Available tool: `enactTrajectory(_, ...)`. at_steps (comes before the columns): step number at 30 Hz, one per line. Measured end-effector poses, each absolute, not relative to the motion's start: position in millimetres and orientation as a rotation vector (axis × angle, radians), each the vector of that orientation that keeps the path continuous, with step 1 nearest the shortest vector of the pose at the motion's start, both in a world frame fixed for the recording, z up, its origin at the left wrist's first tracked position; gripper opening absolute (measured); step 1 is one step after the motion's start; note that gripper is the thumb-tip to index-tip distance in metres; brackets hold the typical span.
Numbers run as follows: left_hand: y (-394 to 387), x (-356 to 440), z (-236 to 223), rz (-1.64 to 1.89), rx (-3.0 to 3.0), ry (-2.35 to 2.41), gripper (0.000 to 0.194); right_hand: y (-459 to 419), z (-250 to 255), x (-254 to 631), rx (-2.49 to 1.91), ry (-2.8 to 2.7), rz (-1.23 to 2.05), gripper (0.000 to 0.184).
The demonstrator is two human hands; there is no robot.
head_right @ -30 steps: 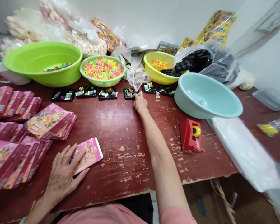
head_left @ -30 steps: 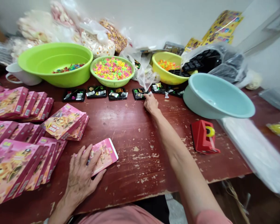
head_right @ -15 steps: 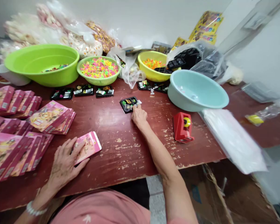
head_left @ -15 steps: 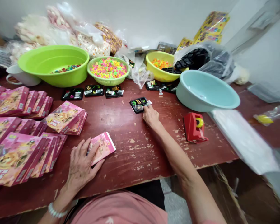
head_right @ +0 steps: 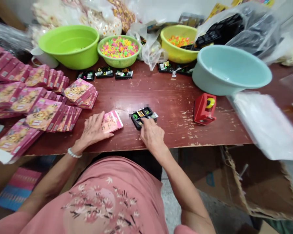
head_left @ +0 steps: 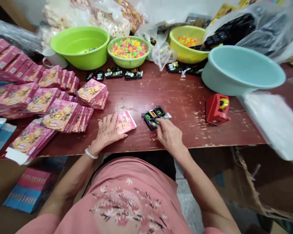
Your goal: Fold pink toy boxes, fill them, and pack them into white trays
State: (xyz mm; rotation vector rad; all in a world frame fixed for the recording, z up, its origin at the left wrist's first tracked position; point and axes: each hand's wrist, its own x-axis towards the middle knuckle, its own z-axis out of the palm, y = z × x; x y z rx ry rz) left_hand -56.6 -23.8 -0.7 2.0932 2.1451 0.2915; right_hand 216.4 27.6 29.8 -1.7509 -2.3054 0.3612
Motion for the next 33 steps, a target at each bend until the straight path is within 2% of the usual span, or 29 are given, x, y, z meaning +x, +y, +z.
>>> enactTrajectory(2, -31.2, -53.1, 0.8, 0.429, 2.102, 2.134, 0.112, 21.7, 24.5, 199.5, -1.540, -2.242, 0.589, 0.037)
enactTrajectory(4, -41.8, -50.5, 0.2, 0.529, 2.137, 2.089, 0.114, 17.6, 17.8, 180.2, -1.352, -2.144, 0.869, 0.045)
enactTrajectory(7, -55.2, -51.4, -1.8, 0.511, 2.190, 2.021, 0.113, 14.9, 16.4, 160.8, -1.071, -1.973, 1.253, 0.058)
enactTrajectory(9, -58.5, -55.6, -1.1, 0.475, 2.170, 2.035, 0.112, 21.8, 24.4, 162.1, -0.884, -1.991, 1.359, 0.066)
enactTrajectory(12, -56.1, -64.2, 2.7, 0.483, 2.074, 2.078, 0.109, 54.5, 41.5, 183.4, -0.780, -2.368, 1.085, 0.087)
enactTrajectory(15, -51.5, -71.3, 6.3, 0.521, 1.981, 2.016, 0.103, 100.3, 48.0, 210.2, -1.117, -2.795, 0.552, 0.117)
enactTrajectory(17, -49.9, -74.3, 7.3, 0.524, 1.954, 1.977, 0.102, 123.9, 43.1, 222.4, -1.342, -2.972, 0.349, 0.127)
enactTrajectory(21, -48.5, -78.0, 6.8, 0.473, 1.967, 1.971, 0.102, 141.7, 24.6, 231.4, -1.331, -3.111, 0.367, 0.130)
enactTrajectory(30, -42.6, -82.1, 2.5, 0.339, 2.050, 1.988, 0.107, 146.6, 1.1, 239.1, -1.214, -2.951, 0.498, 0.128)
enactTrajectory(33, -41.9, -79.0, 1.9, 0.290, 2.088, 2.008, 0.106, 143.9, -0.7, 239.3, -1.216, -2.888, 0.512, 0.122)
